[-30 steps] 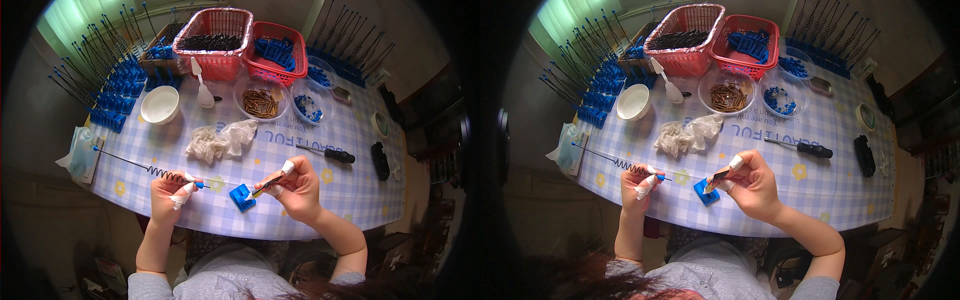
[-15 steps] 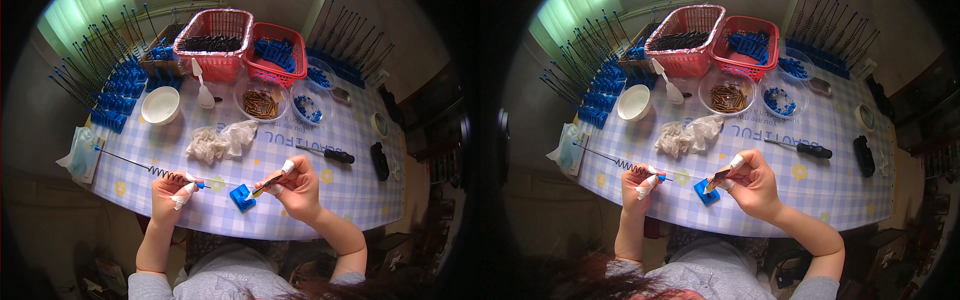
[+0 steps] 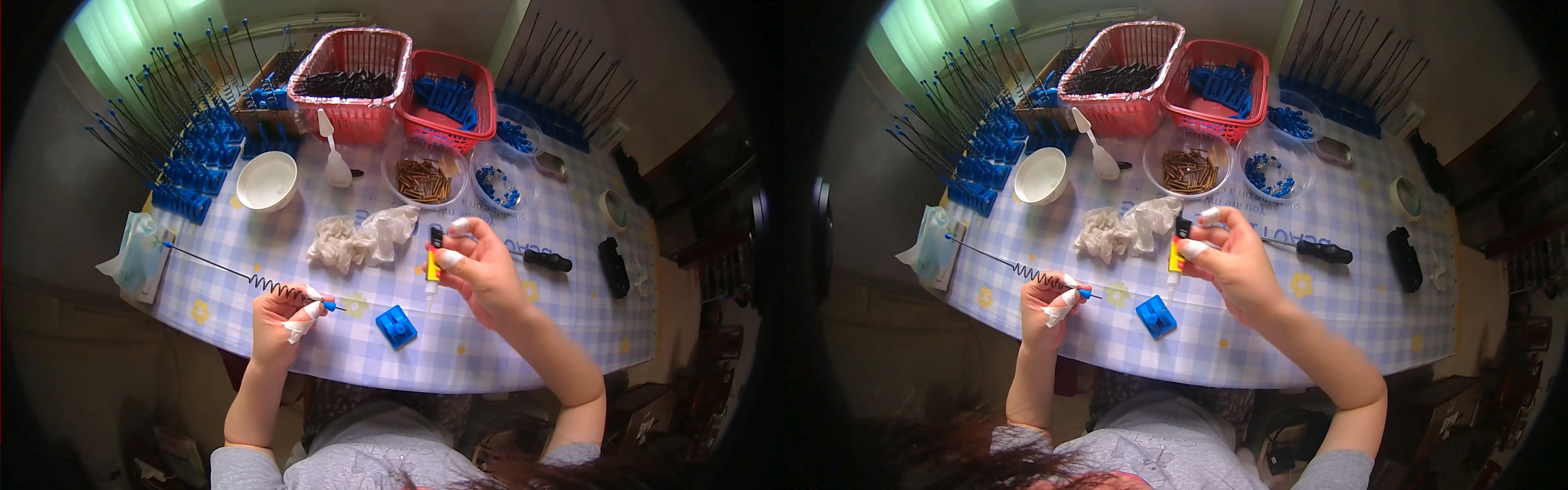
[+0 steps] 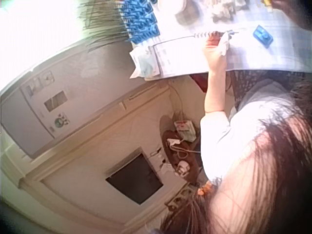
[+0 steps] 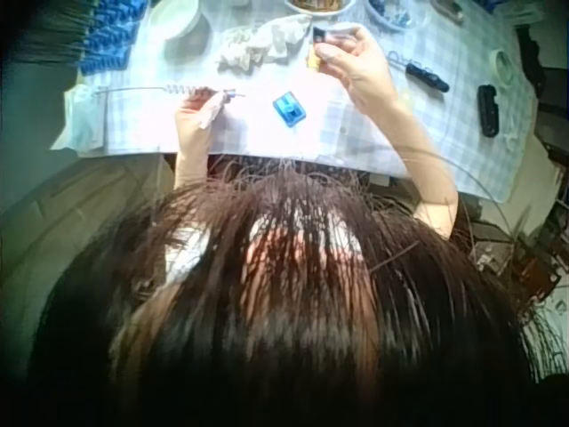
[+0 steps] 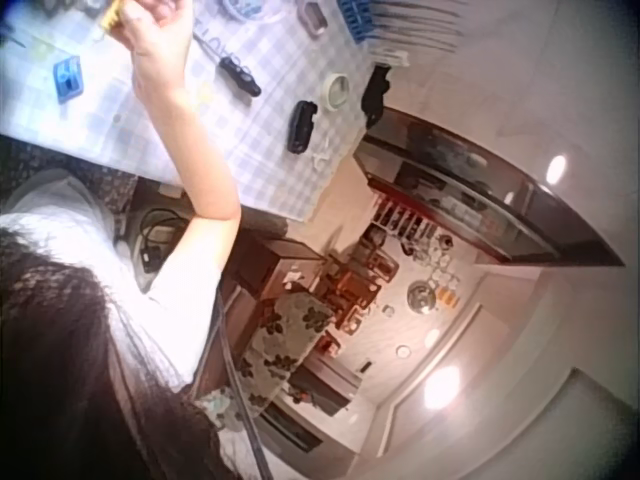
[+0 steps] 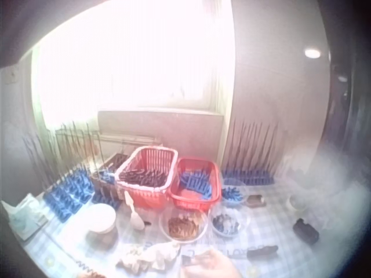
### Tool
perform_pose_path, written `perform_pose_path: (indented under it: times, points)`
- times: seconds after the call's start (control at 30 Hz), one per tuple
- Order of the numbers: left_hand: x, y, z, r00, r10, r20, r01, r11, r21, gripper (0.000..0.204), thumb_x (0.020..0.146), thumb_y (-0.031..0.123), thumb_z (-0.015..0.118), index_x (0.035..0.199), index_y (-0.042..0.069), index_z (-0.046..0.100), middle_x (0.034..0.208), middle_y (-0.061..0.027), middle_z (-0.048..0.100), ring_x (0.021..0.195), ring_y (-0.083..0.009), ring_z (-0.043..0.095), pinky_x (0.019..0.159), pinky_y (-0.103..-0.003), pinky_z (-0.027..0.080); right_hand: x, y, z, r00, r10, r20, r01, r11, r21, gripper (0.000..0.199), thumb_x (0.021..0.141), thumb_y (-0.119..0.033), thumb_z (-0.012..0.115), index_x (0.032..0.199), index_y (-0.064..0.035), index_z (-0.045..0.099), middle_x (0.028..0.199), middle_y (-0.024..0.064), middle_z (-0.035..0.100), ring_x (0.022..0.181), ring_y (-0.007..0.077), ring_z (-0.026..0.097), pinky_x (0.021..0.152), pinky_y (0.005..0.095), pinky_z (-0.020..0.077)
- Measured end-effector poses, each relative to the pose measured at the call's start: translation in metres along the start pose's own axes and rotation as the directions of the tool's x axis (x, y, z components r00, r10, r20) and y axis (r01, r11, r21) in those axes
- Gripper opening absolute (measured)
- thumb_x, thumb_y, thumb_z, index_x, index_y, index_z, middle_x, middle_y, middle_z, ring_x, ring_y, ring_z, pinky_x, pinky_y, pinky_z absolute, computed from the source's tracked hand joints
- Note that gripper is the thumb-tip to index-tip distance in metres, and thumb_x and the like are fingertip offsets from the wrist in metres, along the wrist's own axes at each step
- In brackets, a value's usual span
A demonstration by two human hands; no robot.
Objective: The person assembles a spring rod by applying glue from a tube, attaching plastic tips to the coiled wire, and mounting the assembled rod into a plastic base.
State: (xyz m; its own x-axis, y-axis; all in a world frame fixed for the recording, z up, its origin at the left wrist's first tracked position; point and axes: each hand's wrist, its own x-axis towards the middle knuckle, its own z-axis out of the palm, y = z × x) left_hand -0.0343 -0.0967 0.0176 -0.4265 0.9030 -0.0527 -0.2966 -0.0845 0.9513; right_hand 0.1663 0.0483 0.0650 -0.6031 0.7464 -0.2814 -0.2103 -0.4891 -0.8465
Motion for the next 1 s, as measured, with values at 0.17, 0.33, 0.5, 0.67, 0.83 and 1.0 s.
perform_pose_path:
  times: [0.17, 0.33, 0.5, 0.67, 0.83, 1.0]
  points:
    - [-0.001, -0.001, -0.002, 1.000, 0.023, -0.002, -0.023, 1.000, -0.011, 0.007, 0.069, -0.003, 0.055, 0.076, -0.001, 0.054, 0.074, -0.0132, 0.060, 0.060, -0.0106, 0.055, 0.050, -0.018, 0.041, 0.044, -0.016, 0.023, 0.985, 0.018, 0.171, 0.054, 0.912, -0.406, 0.035, 0.068, -0.004, 0.063, 0.093, 0.0001, 0.040, 0.093, 0.0111, 0.047, 0.081, 0.0168, 0.055, 0.062, 0.0275, 0.0503]
    - [0.000, -0.001, 0.000, 0.999, -0.019, -0.029, 0.018, 0.999, -0.031, 0.007, 0.069, -0.002, 0.056, 0.076, 0.000, 0.054, 0.073, -0.0121, 0.061, 0.060, -0.0102, 0.055, 0.050, -0.018, 0.041, 0.081, -0.003, 0.052, 0.970, -0.009, 0.242, 0.194, 0.628, -0.754, 0.029, 0.065, -0.002, 0.063, 0.087, 0.0005, 0.044, 0.082, 0.0108, 0.053, 0.073, 0.0166, 0.057, 0.058, 0.0286, 0.0506]
    - [-0.001, 0.000, 0.000, 1.000, -0.008, -0.008, 0.007, 0.999, -0.048, 0.007, 0.069, -0.002, 0.056, 0.076, 0.000, 0.054, 0.073, -0.0117, 0.061, 0.060, -0.0101, 0.055, 0.050, -0.018, 0.041, 0.102, 0.014, 0.054, 0.945, -0.080, 0.317, 0.327, 0.282, -0.902, 0.028, 0.062, -0.002, 0.060, 0.086, 0.0020, 0.046, 0.079, 0.0128, 0.055, 0.071, 0.0213, 0.057, 0.059, 0.0303, 0.0499]
    - [0.000, -0.003, -0.006, 0.998, 0.019, 0.058, -0.017, 0.999, -0.036, 0.012, 0.072, 0.003, 0.057, 0.082, 0.000, 0.053, 0.078, -0.0122, 0.061, 0.066, -0.0109, 0.056, 0.051, -0.018, 0.041, 0.104, 0.016, 0.049, 0.939, -0.103, 0.329, 0.344, 0.213, -0.915, 0.023, 0.059, -0.001, 0.059, 0.081, 0.0004, 0.050, 0.076, 0.0143, 0.057, 0.076, 0.0248, 0.057, 0.065, 0.0326, 0.0464]
    - [0.000, -0.003, -0.007, 0.998, 0.014, 0.055, -0.012, 0.999, -0.035, 0.012, 0.071, 0.003, 0.058, 0.082, 0.000, 0.053, 0.078, -0.0123, 0.061, 0.065, -0.0107, 0.056, 0.051, -0.018, 0.040, 0.103, 0.017, 0.052, 0.991, 0.035, 0.126, 0.055, 0.763, -0.644, 0.019, 0.062, 0.004, 0.059, 0.080, 0.0030, 0.051, 0.076, 0.0101, 0.056, 0.074, 0.0171, 0.058, 0.059, 0.0269, 0.0511]
    - [0.000, -0.002, -0.005, 0.999, -0.003, 0.047, 0.005, 0.999, -0.032, 0.012, 0.071, 0.003, 0.058, 0.081, 0.000, 0.053, 0.078, -0.0125, 0.061, 0.065, -0.0106, 0.055, 0.051, -0.018, 0.040, 0.108, 0.030, 0.047, 0.984, -0.075, 0.163, 0.171, 0.670, -0.722, 0.020, 0.062, 0.000, 0.060, 0.080, 0.0027, 0.051, 0.076, 0.0122, 0.057, 0.071, 0.0200, 0.059, 0.060, 0.0281, 0.0488]
